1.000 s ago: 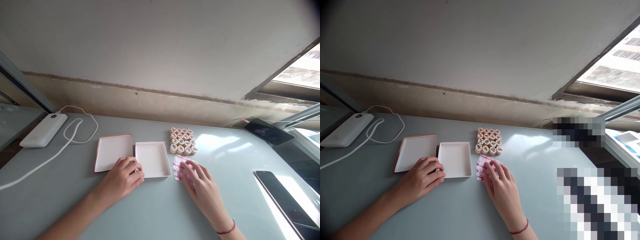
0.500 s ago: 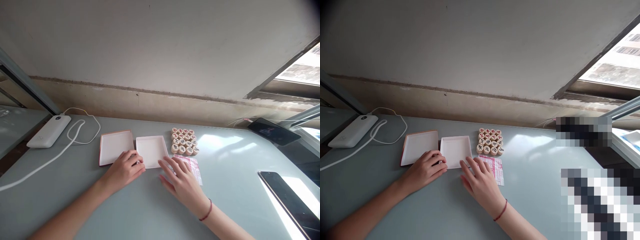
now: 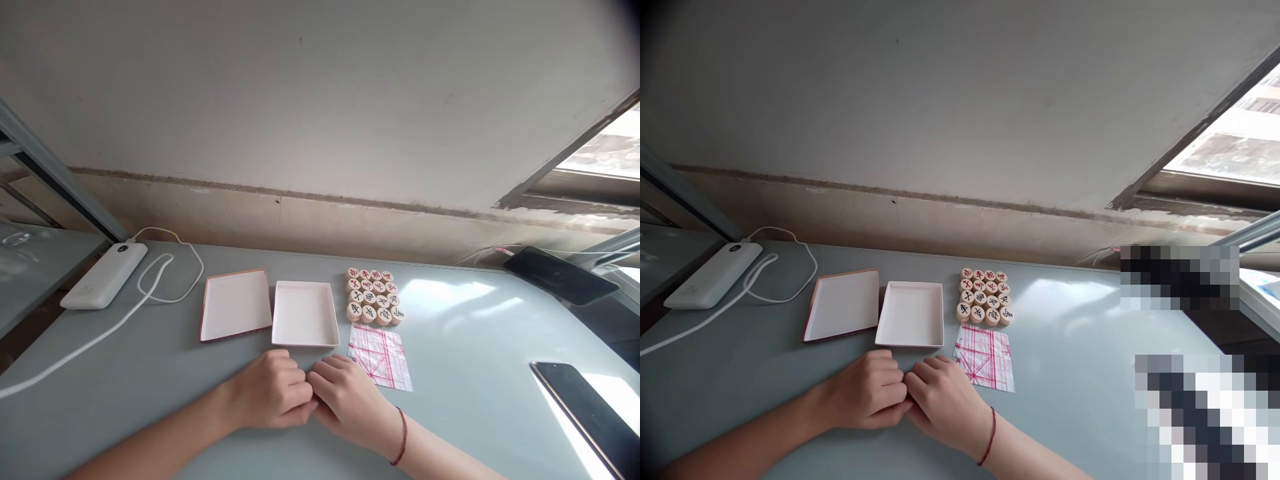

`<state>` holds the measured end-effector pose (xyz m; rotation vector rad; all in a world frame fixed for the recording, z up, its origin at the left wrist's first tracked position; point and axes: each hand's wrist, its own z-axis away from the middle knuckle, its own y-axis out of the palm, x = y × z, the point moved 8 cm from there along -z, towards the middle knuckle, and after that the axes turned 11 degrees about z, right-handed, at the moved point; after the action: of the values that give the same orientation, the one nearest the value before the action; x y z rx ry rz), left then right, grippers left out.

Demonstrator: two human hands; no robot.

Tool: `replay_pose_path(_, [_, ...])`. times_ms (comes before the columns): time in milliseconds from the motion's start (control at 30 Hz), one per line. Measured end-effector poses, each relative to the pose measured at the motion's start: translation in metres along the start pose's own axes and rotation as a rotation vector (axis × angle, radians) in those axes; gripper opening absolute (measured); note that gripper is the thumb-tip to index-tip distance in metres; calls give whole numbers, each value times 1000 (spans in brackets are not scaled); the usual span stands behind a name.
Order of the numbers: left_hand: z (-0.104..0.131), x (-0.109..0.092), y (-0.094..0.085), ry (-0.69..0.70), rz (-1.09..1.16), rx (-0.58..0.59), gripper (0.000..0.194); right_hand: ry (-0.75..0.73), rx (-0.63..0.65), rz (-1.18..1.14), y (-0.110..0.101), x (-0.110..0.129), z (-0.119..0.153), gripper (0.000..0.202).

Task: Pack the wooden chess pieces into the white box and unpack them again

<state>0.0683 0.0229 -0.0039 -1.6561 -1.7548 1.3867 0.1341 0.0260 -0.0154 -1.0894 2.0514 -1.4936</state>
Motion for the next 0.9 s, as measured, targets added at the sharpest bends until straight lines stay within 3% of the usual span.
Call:
replay_pose_path(300, [3,13,1,-194,139,35,35,48,1,-142,-2,-10,-2,27])
replay_pose_path(900, [7,18,1,-242,208,141,27,44,37,-105,-1,-10,-5,26])
